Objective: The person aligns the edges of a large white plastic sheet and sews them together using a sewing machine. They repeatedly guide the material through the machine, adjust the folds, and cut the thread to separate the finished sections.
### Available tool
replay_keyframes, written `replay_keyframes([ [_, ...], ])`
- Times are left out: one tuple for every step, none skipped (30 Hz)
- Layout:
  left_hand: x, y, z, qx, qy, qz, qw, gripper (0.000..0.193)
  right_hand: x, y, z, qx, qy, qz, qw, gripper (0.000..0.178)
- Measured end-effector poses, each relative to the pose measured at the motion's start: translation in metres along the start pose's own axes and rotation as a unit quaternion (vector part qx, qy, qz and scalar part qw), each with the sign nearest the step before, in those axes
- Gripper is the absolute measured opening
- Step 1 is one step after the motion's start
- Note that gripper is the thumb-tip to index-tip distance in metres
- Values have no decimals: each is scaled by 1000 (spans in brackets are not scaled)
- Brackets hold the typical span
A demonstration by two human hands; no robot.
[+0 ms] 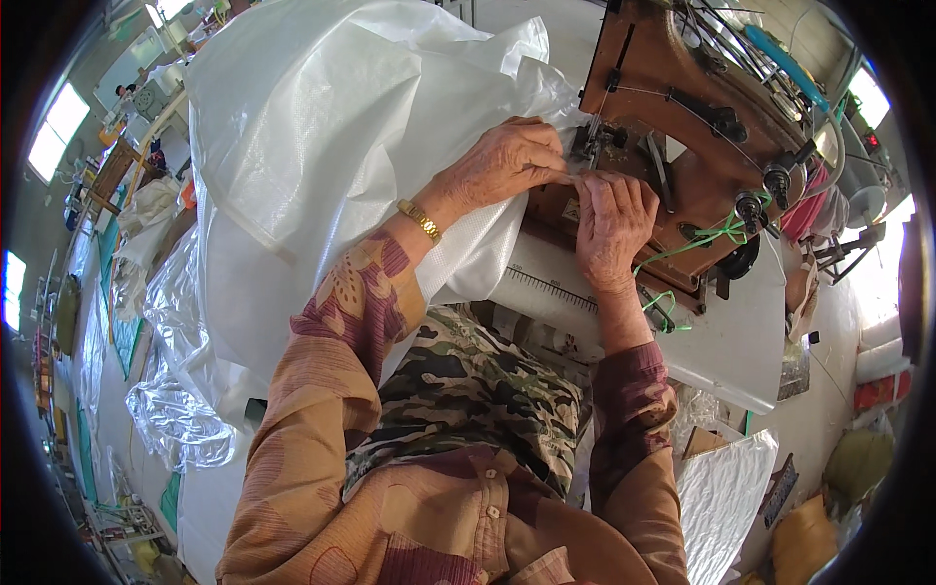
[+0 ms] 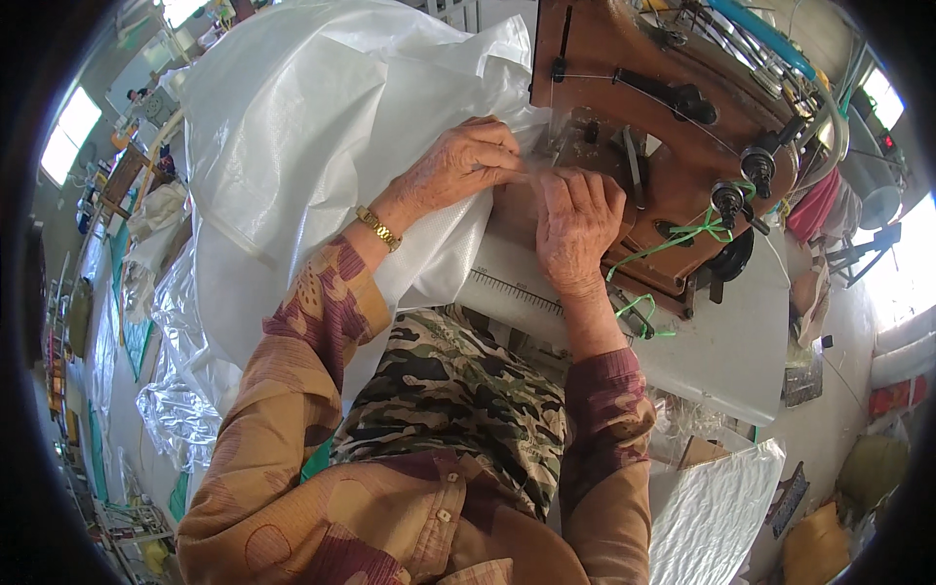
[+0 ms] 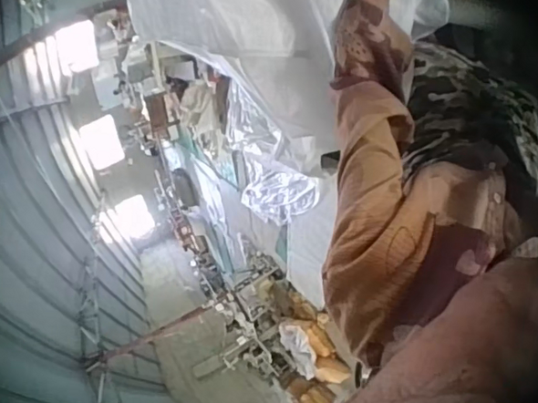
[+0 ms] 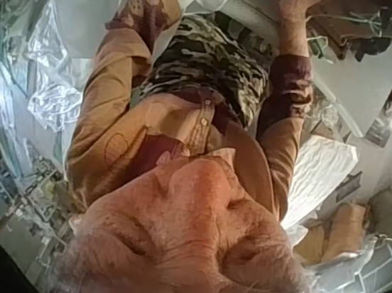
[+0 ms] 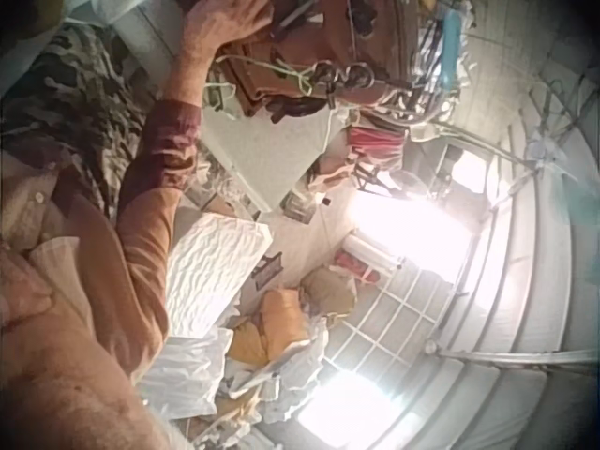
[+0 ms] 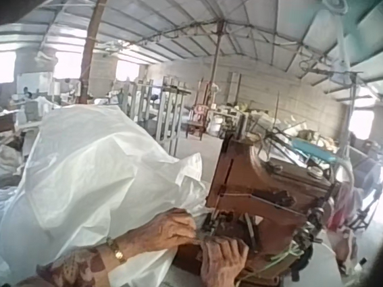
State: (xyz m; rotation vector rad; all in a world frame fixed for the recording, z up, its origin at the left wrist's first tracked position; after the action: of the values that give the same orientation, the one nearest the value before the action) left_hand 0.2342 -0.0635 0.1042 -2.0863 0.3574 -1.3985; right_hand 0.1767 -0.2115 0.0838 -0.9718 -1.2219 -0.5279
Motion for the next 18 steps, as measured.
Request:
replay_keyframes([
  [1, -1, 0, -2, -1, -4, 1000, 13, 0, 1, 0, -8, 12, 9, 1000, 13],
  [2, -1, 2, -20, -24, -4, 1000, 14, 0, 3, 0, -16, 23, 18, 999, 12],
  [2, 0, 3, -37, -47, -4, 998, 15, -1, 5, -1, -25, 35, 27, 999, 11],
  [5, 2, 4, -57, -67, -3, 996, 16, -1, 6, -2, -37, 40, 31, 998, 11],
  [6, 3, 5, -62, -74, -1, 995, 16, 0, 7, -3, -49, 44, 35, 997, 11],
  [7, 4, 7, -66, -82, 1, 994, 17, 1, 8, -4, -62, 49, 38, 996, 11],
  [8, 4, 9, -69, -91, 2, 993, 18, 1, 8, -4, -57, 49, 34, 997, 12],
  [10, 5, 10, -63, -94, 1, 994, 18, 1, 8, -4, -53, 50, 30, 997, 12],
  [11, 6, 11, -56, -98, -1, 994, 18, 3, 7, -4, -48, 50, 26, 997, 13],
  [11, 6, 10, -49, -103, -1, 993, 19, 3, 8, -4, -48, 63, 33, 996, 13],
  [12, 7, 12, -58, -124, -6, 991, 19, 3, 8, -4, -48, 75, 39, 995, 14],
  [12, 9, 13, -66, -144, -11, 987, 19, 3, 9, -5, -48, 88, 46, 994, 14],
  [11, 10, 15, -75, -167, -17, 983, 20, 3, 8, -5, -42, 96, 46, 993, 15],
  [10, 11, 17, -76, -173, -18, 982, 20, 3, 7, -5, -35, 105, 47, 993, 15],
  [10, 12, 19, -76, -180, -19, 981, 19, 4, 6, -5, -29, 113, 48, 992, 16],
  [9, 13, 20, -78, -186, -18, 979, 19, 5, 5, -3, -26, 98, 34, 994, 16],
  [9, 13, 19, -74, -184, -22, 980, 18, 6, 4, -3, -24, 83, 20, 996, 17],
  [9, 13, 19, -71, -183, -26, 980, 16, 6, 3, -1, -21, 67, 6, 997, 18],
])
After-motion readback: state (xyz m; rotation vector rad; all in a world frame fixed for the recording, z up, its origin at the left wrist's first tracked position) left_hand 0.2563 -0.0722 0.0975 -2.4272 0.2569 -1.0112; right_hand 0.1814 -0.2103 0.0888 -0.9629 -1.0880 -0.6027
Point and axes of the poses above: each hand's wrist, its own x-axis towards the middle knuckle, its own y-axis out of the palm, z = x × y, the point moved 6 cm from there along x, towards the middle knuckle, and after that the axes turned 6 degrees about -z, right-handed, at the moved point
